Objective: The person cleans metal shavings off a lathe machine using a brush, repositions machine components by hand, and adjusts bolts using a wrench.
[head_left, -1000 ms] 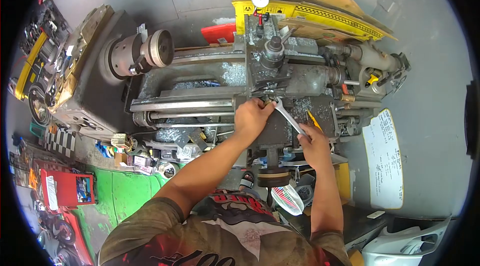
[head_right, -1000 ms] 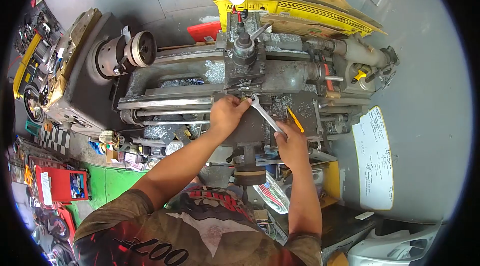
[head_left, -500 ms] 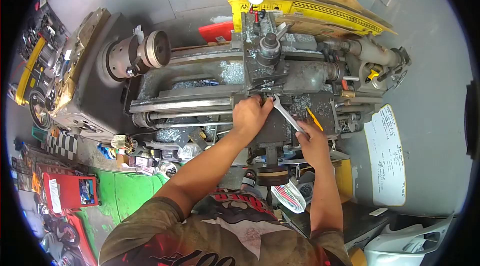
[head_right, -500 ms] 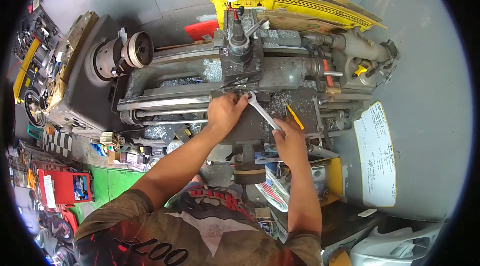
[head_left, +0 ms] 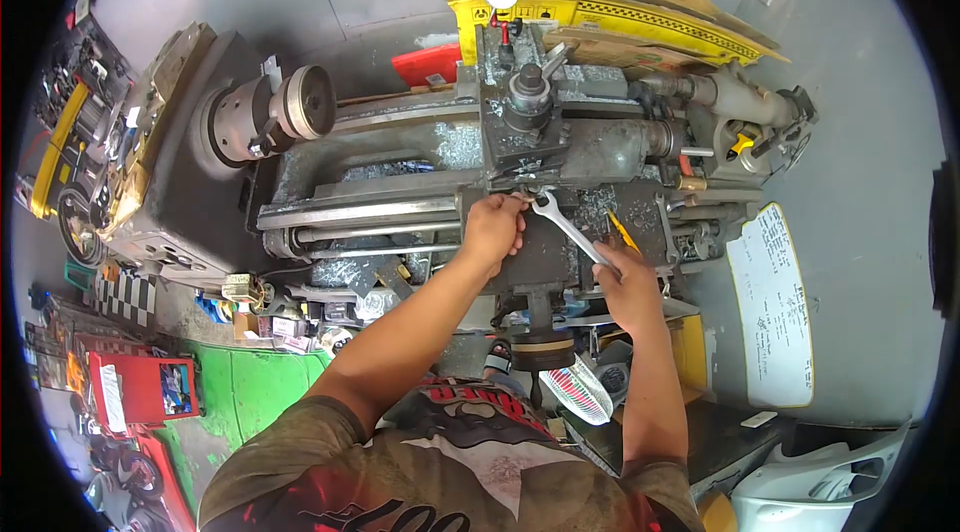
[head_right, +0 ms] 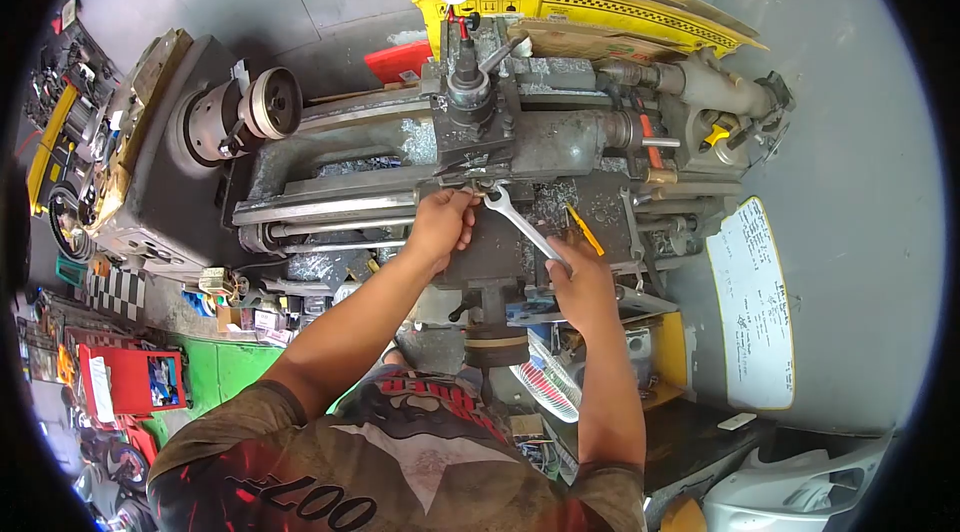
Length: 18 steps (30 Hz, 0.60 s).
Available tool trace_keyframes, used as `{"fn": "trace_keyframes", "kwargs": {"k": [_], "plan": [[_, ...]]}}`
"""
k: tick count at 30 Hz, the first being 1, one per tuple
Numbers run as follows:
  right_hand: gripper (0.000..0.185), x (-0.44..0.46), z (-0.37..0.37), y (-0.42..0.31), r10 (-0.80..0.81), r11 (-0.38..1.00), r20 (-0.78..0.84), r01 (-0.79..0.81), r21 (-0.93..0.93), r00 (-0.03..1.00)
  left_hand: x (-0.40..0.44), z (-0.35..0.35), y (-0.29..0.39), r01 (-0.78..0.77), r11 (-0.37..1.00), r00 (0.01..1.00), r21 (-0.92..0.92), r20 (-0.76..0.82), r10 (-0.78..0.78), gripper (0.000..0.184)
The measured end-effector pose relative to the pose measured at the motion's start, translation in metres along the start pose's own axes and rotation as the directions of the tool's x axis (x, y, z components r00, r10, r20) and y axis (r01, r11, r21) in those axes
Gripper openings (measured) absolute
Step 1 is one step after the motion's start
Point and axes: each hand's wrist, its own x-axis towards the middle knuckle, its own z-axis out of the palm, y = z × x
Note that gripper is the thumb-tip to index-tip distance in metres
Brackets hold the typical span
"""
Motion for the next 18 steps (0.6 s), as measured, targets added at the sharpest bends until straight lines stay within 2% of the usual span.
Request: {"fn": "trace_keyframes", "kwargs": {"k": [6,11,18], "plan": [[0.034,0.003,0.009,-0.007,0.011,1.000,0.002,-0.011,-0.004,1.000,-0.004,-0.002,-0.001,-0.004,1.000,1.000,-0.015,-0.019,0.004,0.031],[0.034,-0.002,0.015,-0.016,0.090,0.996,0.008,-0.090,-0.012,0.996,-0.015,-0.005,0.003,-0.005,1.000,1.000,0.024,-0.020,0.006,0.032],[0.036,-0.015,0.029,-0.032,0.101,0.995,0.021,-0.100,-0.004,0.995,-0.052,-0.041,0.002,0.072,0.986,0.997,0.148,0.022,-0.076,0.036]]}}
